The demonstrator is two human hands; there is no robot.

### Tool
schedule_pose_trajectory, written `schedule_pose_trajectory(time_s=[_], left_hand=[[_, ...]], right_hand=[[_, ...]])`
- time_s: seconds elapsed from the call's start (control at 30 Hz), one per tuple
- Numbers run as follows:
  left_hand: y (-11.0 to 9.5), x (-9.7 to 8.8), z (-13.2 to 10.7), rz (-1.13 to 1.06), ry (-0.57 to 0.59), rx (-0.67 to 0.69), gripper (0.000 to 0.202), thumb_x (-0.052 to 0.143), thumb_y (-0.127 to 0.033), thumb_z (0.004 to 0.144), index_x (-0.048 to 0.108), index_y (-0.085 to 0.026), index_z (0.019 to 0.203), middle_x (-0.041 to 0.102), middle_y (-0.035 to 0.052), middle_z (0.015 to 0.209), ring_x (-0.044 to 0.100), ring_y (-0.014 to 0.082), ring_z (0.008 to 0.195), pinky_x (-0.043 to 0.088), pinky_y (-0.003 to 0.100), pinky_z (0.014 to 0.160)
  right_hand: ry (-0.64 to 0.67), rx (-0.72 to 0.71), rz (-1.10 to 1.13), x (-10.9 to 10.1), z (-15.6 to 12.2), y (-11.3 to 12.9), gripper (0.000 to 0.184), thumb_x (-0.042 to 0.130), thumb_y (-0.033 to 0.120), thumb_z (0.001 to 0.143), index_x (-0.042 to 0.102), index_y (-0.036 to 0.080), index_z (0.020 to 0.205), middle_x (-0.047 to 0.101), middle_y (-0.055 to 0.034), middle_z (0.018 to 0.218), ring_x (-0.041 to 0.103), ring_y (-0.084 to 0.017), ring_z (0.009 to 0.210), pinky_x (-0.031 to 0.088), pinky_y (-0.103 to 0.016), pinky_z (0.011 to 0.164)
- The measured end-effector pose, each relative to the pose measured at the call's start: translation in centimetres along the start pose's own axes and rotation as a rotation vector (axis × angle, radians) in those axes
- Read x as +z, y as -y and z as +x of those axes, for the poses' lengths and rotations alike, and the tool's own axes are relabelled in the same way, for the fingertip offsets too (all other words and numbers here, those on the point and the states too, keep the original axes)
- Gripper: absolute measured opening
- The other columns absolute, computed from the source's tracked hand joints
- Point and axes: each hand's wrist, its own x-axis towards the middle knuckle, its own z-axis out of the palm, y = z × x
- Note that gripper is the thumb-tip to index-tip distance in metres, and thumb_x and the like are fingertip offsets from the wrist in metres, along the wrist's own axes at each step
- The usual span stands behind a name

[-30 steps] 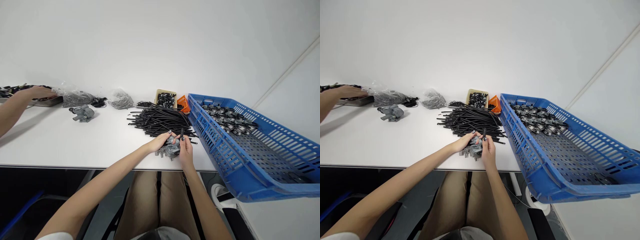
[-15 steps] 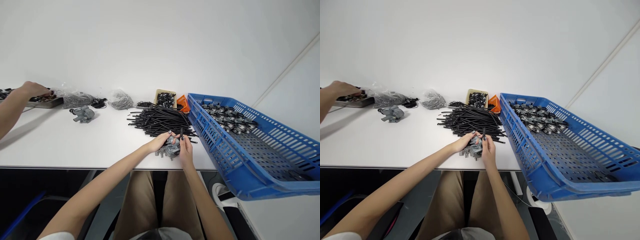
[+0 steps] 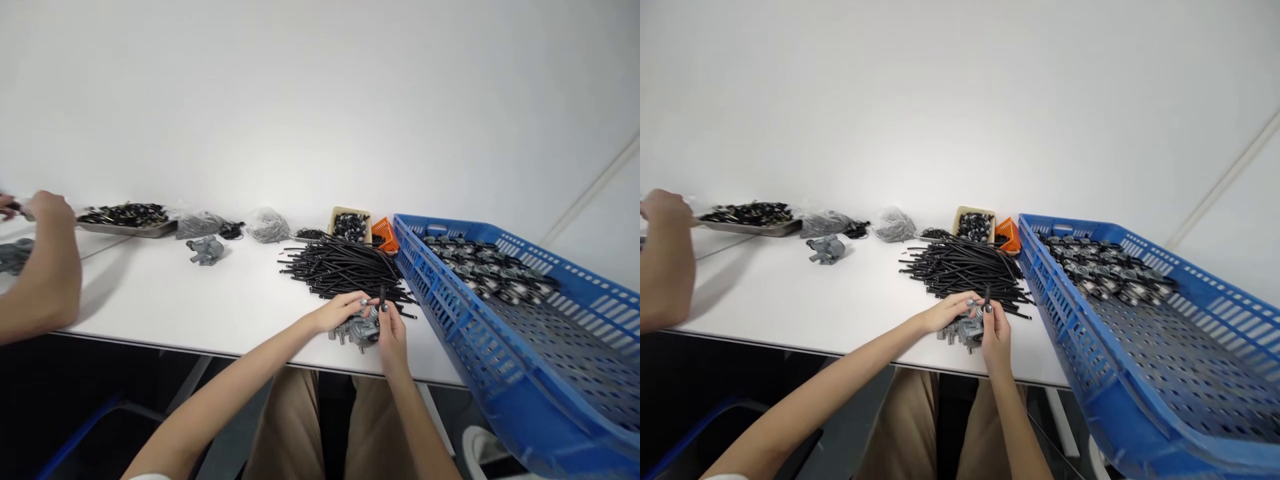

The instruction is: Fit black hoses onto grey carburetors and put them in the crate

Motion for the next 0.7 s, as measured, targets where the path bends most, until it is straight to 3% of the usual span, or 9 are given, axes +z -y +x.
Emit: schedule_pose_trajectory(time_s=[0.17, 0.27, 0.37, 0.5, 0.6, 0.7], left_hand=[[-1.2, -0.3, -0.6, 0.134, -0.066, 0.015, 0.04, 0.05, -0.052, 0.097, 0.066, -0.018, 0.112, 0.071, 0.0049, 0.095, 0.066, 0.0192, 0.091, 0.052, 0.031, 0.089], [-2.8, 0.3, -1.5, 0.229, -0.2, 0.019, 0.038, 0.055, -0.045, 0.095, 0.062, -0.019, 0.122, 0.072, 0.0086, 0.112, 0.067, 0.0218, 0.1, 0.052, 0.035, 0.093], [-4.5, 2.1, -2.6, 0.332, -0.346, 0.041, 0.038, 0.064, -0.037, 0.089, 0.064, -0.021, 0.123, 0.068, 0.0113, 0.126, 0.061, 0.0267, 0.118, 0.043, 0.042, 0.107], [-5.2, 5.4, -3.1, 0.459, -0.495, 0.08, 0.038, 0.068, -0.028, 0.083, 0.066, -0.024, 0.121, 0.071, 0.0101, 0.123, 0.062, 0.0273, 0.117, 0.045, 0.044, 0.106], [-4.7, 6.9, -2.6, 0.452, -0.612, 0.086, 0.033, 0.066, -0.023, 0.085, 0.069, -0.023, 0.117, 0.074, 0.0083, 0.114, 0.063, 0.0262, 0.112, 0.049, 0.043, 0.1], [-4.2, 7.3, -2.1, 0.447, -0.695, 0.079, 0.028, 0.064, -0.018, 0.084, 0.072, -0.02, 0.111, 0.075, 0.0075, 0.105, 0.064, 0.0253, 0.104, 0.051, 0.042, 0.094]], right_hand=[[0.005, 0.019, 0.058, -0.5, 0.1, -1.0, 0.035, 0.065, 0.053, 0.085, 0.069, 0.023, 0.1, 0.075, -0.0072, 0.101, 0.068, -0.027, 0.098, 0.054, -0.037, 0.086], [0.03, 0.042, 0.112, -0.8, 0.1, -1.6, 0.038, 0.07, 0.052, 0.081, 0.068, 0.023, 0.106, 0.075, -0.0096, 0.11, 0.069, -0.03, 0.107, 0.054, -0.041, 0.092], [0.011, 0.099, 0.191, -0.8, 0.4, -1.9, 0.045, 0.073, 0.053, 0.078, 0.068, 0.023, 0.111, 0.076, -0.0105, 0.107, 0.071, -0.031, 0.104, 0.055, -0.043, 0.09], [-0.147, 0.111, 0.163, -0.6, 0.1, -1.5, 0.048, 0.068, 0.056, 0.076, 0.067, 0.02, 0.108, 0.074, -0.0114, 0.108, 0.069, -0.032, 0.105, 0.056, -0.045, 0.089], [-0.306, -0.047, 0.035, -1.4, -2.5, -1.4, 0.048, 0.064, 0.052, 0.082, 0.063, 0.018, 0.116, 0.069, -0.0147, 0.122, 0.064, -0.034, 0.117, 0.05, -0.055, 0.101], [-0.435, -0.219, -0.108, -3.5, -7.3, -2.1, 0.039, 0.07, 0.05, 0.082, 0.066, 0.022, 0.108, 0.067, -0.0163, 0.121, 0.062, -0.041, 0.119, 0.054, -0.063, 0.092]])
